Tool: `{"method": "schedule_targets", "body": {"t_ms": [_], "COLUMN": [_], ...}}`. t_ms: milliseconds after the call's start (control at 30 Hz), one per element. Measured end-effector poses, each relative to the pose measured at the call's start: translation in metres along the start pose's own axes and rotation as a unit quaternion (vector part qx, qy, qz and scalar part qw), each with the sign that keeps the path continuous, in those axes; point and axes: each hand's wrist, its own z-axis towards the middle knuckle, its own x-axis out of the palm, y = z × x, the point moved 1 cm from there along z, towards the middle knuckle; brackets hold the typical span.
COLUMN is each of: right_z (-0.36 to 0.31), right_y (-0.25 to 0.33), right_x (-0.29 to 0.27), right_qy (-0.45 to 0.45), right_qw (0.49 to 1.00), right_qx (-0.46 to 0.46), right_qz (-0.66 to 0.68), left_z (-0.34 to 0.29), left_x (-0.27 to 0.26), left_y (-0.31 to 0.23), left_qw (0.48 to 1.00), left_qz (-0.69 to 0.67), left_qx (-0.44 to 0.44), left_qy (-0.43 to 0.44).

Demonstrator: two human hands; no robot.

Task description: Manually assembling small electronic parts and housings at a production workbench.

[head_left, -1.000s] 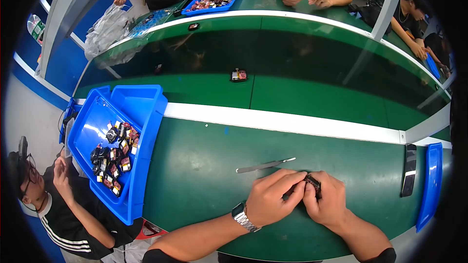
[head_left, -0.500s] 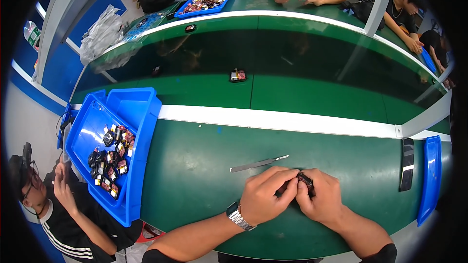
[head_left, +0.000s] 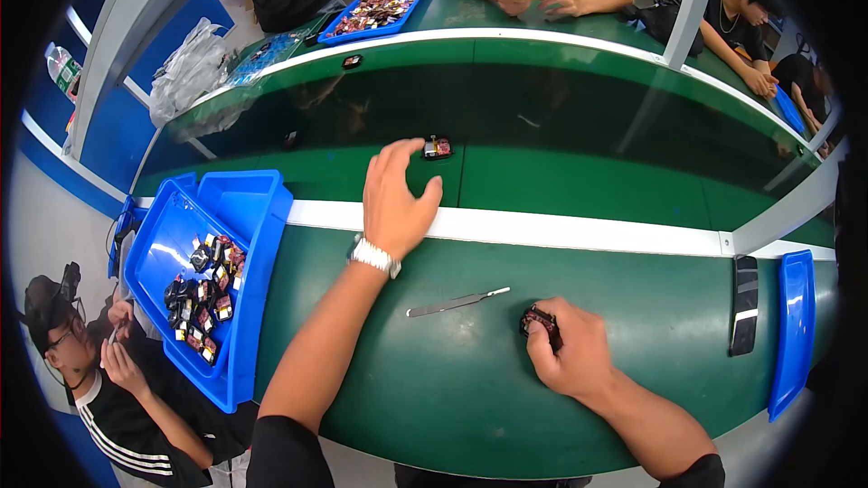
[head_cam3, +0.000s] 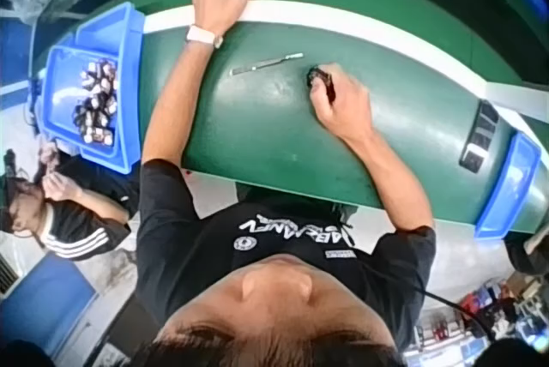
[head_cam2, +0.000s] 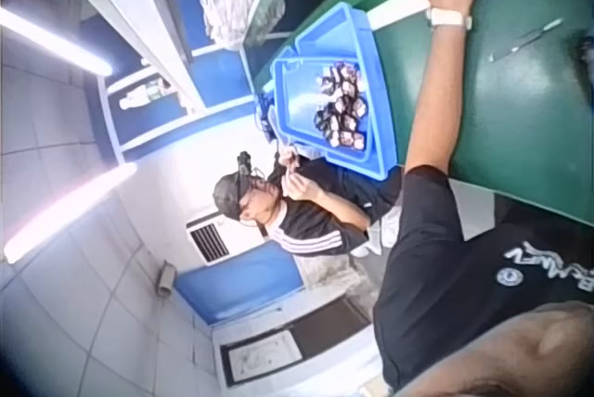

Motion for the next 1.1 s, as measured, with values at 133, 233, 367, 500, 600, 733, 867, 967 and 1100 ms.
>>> {"method": "schedule_targets", "body": {"t_ms": [133,233,367,500,600,733,867,967,1100], "right_z": [0.001,0.0,0.0,0.0,0.002,0.002,0.0,0.002,-0.001], "right_y": [-0.001,-0.005,-0.005,-0.007,-0.008,-0.01,-0.011,-0.009,-0.012], "right_x": [-0.001,0.0,-0.001,-0.002,-0.003,-0.003,-0.003,-0.001,-0.006], "right_qy": [0.01,0.017,0.015,0.014,0.009,0.007,0.018,0.023,0.022], "right_qw": [1.0,1.0,1.0,1.0,1.0,1.0,0.999,0.999,0.999], "right_qx": [-0.003,0.002,0.006,-0.009,-0.013,-0.021,-0.021,-0.026,-0.026], "right_qz": [-0.001,-0.002,0.001,0.004,0.006,0.011,0.017,0.02,0.024], "left_z": [0.028,0.036,0.031,0.019,0.006,-0.004,-0.005,-0.006,-0.005], "left_x": [0.026,0.033,0.033,0.031,0.027,0.024,0.025,0.024,0.027], "left_y": [0.029,0.03,0.02,-0.009,-0.028,-0.037,-0.036,-0.034,-0.04], "left_qw": [0.995,0.994,0.99,0.979,0.965,0.948,0.944,0.944,0.945], "left_qz": [0.052,0.01,-0.092,-0.163,-0.204,-0.241,-0.252,-0.257,-0.25], "left_qx": [0.08,0.069,0.027,0.086,0.12,0.158,0.162,0.159,0.167], "left_qy": [0.019,0.087,0.103,0.087,0.111,0.136,0.136,0.131,0.132]}}
